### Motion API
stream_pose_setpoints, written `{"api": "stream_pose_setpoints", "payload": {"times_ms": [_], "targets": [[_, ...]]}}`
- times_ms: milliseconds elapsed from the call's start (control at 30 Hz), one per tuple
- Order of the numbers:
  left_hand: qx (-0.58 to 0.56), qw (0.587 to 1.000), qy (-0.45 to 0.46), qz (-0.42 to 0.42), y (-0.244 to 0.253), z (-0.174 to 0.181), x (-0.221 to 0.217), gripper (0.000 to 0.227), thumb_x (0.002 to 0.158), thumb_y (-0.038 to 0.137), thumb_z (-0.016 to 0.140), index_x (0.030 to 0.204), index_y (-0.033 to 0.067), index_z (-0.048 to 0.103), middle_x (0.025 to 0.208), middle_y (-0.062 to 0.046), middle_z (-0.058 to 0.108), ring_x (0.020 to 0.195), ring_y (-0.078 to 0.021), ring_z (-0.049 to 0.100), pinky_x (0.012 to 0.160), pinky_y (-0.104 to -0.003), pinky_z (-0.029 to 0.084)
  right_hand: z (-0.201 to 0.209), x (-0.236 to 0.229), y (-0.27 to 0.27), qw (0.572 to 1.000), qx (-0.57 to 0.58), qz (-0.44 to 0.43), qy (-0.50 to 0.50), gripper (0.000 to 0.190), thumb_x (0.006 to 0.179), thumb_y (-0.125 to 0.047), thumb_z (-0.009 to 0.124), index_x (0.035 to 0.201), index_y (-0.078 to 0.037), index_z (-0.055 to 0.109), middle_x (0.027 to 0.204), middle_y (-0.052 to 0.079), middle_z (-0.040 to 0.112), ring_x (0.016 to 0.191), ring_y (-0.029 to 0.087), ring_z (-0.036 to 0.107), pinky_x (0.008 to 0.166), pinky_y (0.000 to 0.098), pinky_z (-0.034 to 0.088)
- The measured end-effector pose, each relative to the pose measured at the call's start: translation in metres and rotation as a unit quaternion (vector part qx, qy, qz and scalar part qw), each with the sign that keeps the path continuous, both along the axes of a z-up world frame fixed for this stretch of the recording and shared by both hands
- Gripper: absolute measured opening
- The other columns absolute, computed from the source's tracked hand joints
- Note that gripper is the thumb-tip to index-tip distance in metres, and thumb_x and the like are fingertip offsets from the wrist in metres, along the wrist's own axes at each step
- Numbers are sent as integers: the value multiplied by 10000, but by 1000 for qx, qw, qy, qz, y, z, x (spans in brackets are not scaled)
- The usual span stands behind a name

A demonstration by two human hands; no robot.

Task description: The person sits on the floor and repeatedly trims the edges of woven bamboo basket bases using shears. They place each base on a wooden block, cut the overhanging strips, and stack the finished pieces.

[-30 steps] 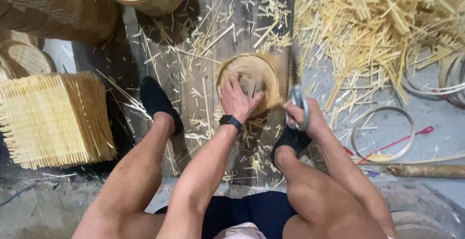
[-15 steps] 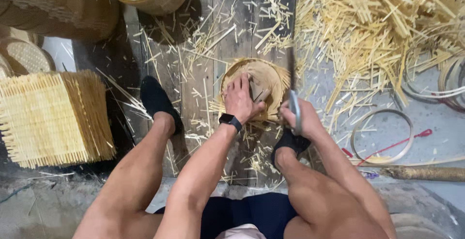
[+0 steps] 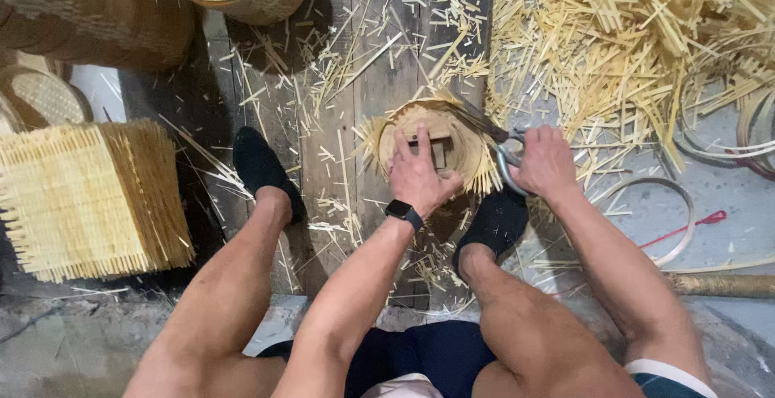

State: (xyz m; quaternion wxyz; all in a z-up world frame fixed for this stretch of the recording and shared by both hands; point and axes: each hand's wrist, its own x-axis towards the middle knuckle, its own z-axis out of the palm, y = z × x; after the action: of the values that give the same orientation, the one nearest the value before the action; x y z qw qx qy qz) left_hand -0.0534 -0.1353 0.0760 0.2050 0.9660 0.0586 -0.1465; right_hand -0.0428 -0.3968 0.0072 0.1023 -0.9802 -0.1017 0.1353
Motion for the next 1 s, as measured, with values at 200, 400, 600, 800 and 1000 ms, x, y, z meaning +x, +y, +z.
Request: {"api": "stream_pose_setpoints", "payload": {"times_ms": [200,400,600,800,1000], "targets": [[-65,996,45,-28,9,10,6,1071,584,328,774,1544,109,351,1544,-414,255,1236,-560,494,1001,-578,475,44,2,30,954,233,-169,79,464,939,-433,743,914,17,631,816,160,602,747,326,604,722,456,510],[-14,994,-11,-104,30,1,-10,1037,604,338,799,1555,258,392,1479,-360,371,1244,-508,542,1075,-598,418,100,-50,72,739,588,-326,49,358,982,-388,678,959,-34,635,720,39,618,565,126,563,514,267,454],[-25,993,-3,-118,36,-4,-3,1099,638,401,824,1598,263,306,1435,-360,430,1225,-508,547,1032,-591,426,52,-24,76,842,280,-291,357,495,955,-399,712,755,51,667,622,143,637,511,217,609,510,360,488],[-14,995,34,-88,30,3,-8,1117,640,391,847,1584,250,269,1407,-314,475,1182,-468,561,1002,-598,423,40,-53,26,950,231,-193,79,387,916,-413,699,910,-30,643,735,162,656,659,333,657,617,458,520],[-71,996,30,41,7,-14,-15,1110,746,333,779,1647,101,174,1434,-290,491,1235,-475,522,1076,-554,415,32,-63,-12,991,47,-110,52,603,835,-491,732,1104,33,602,1035,256,633,1008,450,614,846,530,504]]}}
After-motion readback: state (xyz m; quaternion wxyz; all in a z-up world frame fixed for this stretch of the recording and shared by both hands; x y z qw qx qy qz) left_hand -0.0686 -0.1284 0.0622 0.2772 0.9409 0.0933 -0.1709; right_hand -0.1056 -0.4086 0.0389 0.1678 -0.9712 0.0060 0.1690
